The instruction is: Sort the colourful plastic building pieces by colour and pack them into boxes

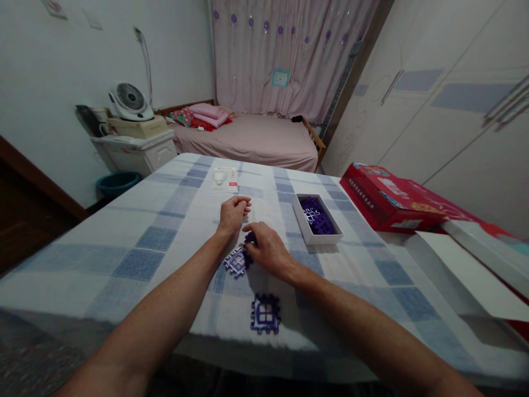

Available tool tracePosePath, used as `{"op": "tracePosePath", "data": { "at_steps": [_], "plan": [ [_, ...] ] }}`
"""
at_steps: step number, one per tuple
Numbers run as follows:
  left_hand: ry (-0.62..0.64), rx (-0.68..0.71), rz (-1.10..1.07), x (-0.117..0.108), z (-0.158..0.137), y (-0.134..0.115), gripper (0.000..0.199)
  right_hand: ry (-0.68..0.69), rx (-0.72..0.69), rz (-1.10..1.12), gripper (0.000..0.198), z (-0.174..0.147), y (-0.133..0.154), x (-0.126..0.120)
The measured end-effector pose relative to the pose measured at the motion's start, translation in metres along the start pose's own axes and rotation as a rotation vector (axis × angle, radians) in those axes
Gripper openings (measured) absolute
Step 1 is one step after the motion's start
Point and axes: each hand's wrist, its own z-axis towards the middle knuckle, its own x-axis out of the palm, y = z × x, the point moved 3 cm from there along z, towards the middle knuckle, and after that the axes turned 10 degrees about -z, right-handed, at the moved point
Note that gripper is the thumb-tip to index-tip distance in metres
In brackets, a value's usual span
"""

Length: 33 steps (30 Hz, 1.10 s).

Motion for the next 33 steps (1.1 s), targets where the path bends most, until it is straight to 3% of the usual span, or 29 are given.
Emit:
{"op": "tracePosePath", "data": {
  "at_steps": [3, 6, 10, 13, 16, 19, 23, 26, 29, 33],
  "plan": [
    [0.010, 0.005, -0.010, 0.000, 0.000, 0.002, 0.019, -0.091, 0.096, 0.064, 0.031, 0.005, -0.018, -0.019],
    [0.011, 0.005, -0.016, 0.001, -0.001, 0.002, 0.019, -0.020, 0.161, 0.211, 0.021, 0.003, -0.027, -0.027],
    [0.002, 0.000, -0.019, 0.000, -0.001, 0.000, 0.019, 0.183, -0.032, 0.291, 0.007, -0.006, -0.009, -0.014],
    [0.001, -0.001, -0.015, 0.000, -0.002, -0.001, 0.020, 0.194, -0.216, 0.174, 0.007, -0.010, 0.006, -0.004],
    [0.008, 0.003, -0.008, -0.001, -0.002, -0.001, 0.020, 0.173, -0.248, 0.058, 0.011, -0.011, 0.010, 0.001],
    [0.021, 0.005, 0.000, -0.002, -0.002, -0.001, 0.022, 0.158, -0.243, 0.078, 0.014, -0.013, 0.010, 0.004],
    [0.032, 0.004, 0.012, -0.002, -0.002, -0.001, 0.023, 0.044, -0.257, 0.227, 0.014, -0.019, 0.015, 0.005],
    [0.037, 0.001, 0.020, -0.002, -0.002, -0.001, 0.023, -0.118, -0.193, 0.326, 0.025, -0.019, 0.008, -0.010],
    [0.043, -0.006, 0.023, -0.002, -0.002, 0.000, 0.024, -0.292, -0.019, 0.382, 0.028, -0.014, -0.024, -0.047],
    [0.054, -0.023, 0.022, -0.002, -0.002, 0.003, 0.026, -0.483, 0.225, 0.203, 0.015, -0.005, -0.090, -0.101]
  ]
}}
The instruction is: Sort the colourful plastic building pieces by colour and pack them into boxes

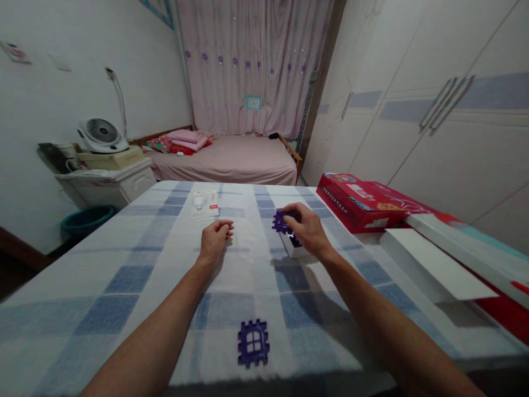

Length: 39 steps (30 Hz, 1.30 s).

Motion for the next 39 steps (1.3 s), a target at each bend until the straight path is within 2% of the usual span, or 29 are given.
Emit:
{"op": "tracePosePath", "data": {
  "at_steps": [3, 6, 8, 10, 14, 21, 25, 30, 35, 39],
  "plan": [
    [0.006, -0.009, 0.000, 0.000, 0.000, 0.001, 0.026, -0.017, 0.079, -0.151, 0.016, 0.022, -0.032, -0.015],
    [0.009, -0.013, 0.008, -0.001, 0.001, 0.001, 0.027, 0.051, 0.037, -0.273, 0.020, 0.025, -0.048, -0.010],
    [0.009, -0.014, 0.015, -0.001, 0.001, 0.002, 0.027, 0.031, -0.003, -0.376, 0.024, 0.021, -0.053, -0.006],
    [0.011, -0.017, 0.021, -0.001, 0.001, 0.002, 0.027, 0.004, 0.013, -0.478, 0.027, 0.014, -0.058, -0.004],
    [0.017, -0.031, 0.024, 0.000, 0.000, 0.002, 0.027, 0.102, 0.062, -0.541, 0.025, 0.004, -0.064, -0.002],
    [0.022, -0.037, 0.025, 0.000, -0.002, -0.001, 0.027, 0.153, -0.071, -0.653, 0.025, 0.003, -0.056, -0.008],
    [0.033, -0.039, 0.024, 0.001, -0.002, 0.000, 0.027, 0.156, -0.093, -0.662, 0.023, 0.002, -0.058, -0.018],
    [0.036, -0.048, 0.027, 0.002, -0.003, -0.001, 0.027, 0.247, -0.200, -0.533, 0.017, -0.002, -0.057, -0.018],
    [0.035, -0.048, 0.032, 0.002, -0.003, -0.002, 0.028, 0.158, -0.174, -0.501, 0.026, -0.003, -0.052, -0.017],
    [0.038, -0.042, 0.037, 0.003, -0.003, -0.003, 0.027, 0.188, -0.202, -0.520, 0.032, -0.004, -0.050, -0.007]
  ]
}}
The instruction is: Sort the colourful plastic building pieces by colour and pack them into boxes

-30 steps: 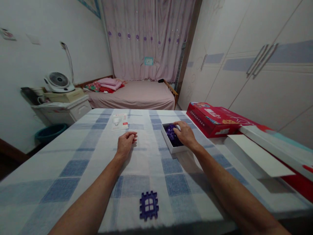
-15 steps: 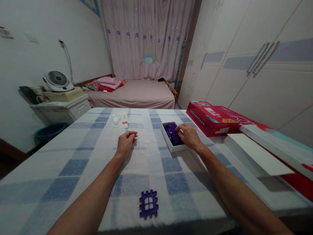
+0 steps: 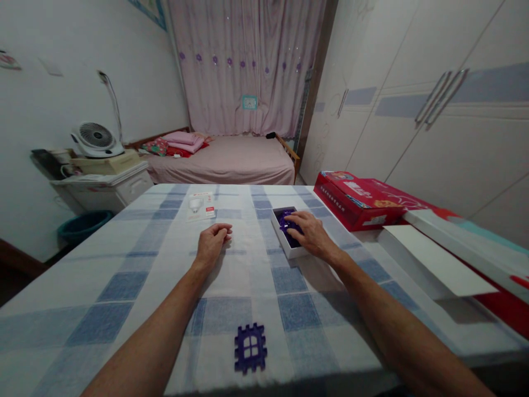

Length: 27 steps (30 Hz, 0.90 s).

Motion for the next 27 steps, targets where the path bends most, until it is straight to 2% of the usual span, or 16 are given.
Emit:
{"op": "tracePosePath", "data": {
  "at_steps": [2, 6, 8, 13, 22, 27],
  "plan": [
    [0.001, 0.003, 0.002, 0.0000, -0.0002, -0.0002, 0.026, 0.001, 0.022, -0.003, 0.033, 0.0009, 0.0016, 0.0032],
    [0.006, 0.003, 0.009, -0.0002, -0.0003, -0.0002, 0.026, -0.009, 0.183, -0.105, 0.027, 0.0025, 0.0024, 0.0042],
    [0.009, 0.002, 0.012, -0.0003, 0.0001, 0.0002, 0.026, -0.012, 0.210, -0.131, 0.025, 0.0022, 0.0048, 0.0035],
    [0.012, 0.004, 0.014, -0.0004, 0.0011, 0.0018, 0.027, -0.047, 0.136, -0.079, 0.019, -0.0017, 0.0095, 0.0017],
    [0.027, 0.001, 0.021, 0.0013, -0.0006, -0.0003, 0.026, -0.075, 0.057, -0.074, 0.020, -0.0044, 0.0091, 0.0053],
    [0.027, 0.003, 0.021, 0.0020, -0.0015, -0.0020, 0.027, -0.109, 0.091, 0.020, 0.027, -0.0042, 0.0019, 0.0079]
  ]
}}
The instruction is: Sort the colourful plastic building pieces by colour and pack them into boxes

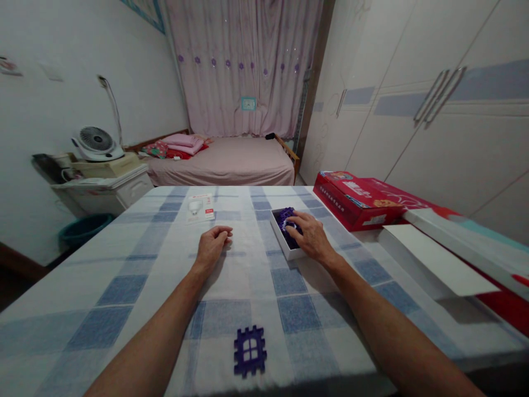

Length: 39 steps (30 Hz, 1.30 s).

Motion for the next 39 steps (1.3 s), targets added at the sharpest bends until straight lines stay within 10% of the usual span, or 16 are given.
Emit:
{"op": "tracePosePath", "data": {
  "at_steps": [25, 39],
  "plan": [
    [0.020, -0.026, 0.035, 0.002, -0.002, -0.001, 0.025, 0.172, 0.049, 0.117, 0.041, 0.003, -0.025, 0.008],
    [0.046, -0.017, 0.056, 0.000, 0.001, 0.004, 0.029, -0.063, 0.009, 0.192, 0.032, -0.001, -0.027, 0.007]
  ]
}}
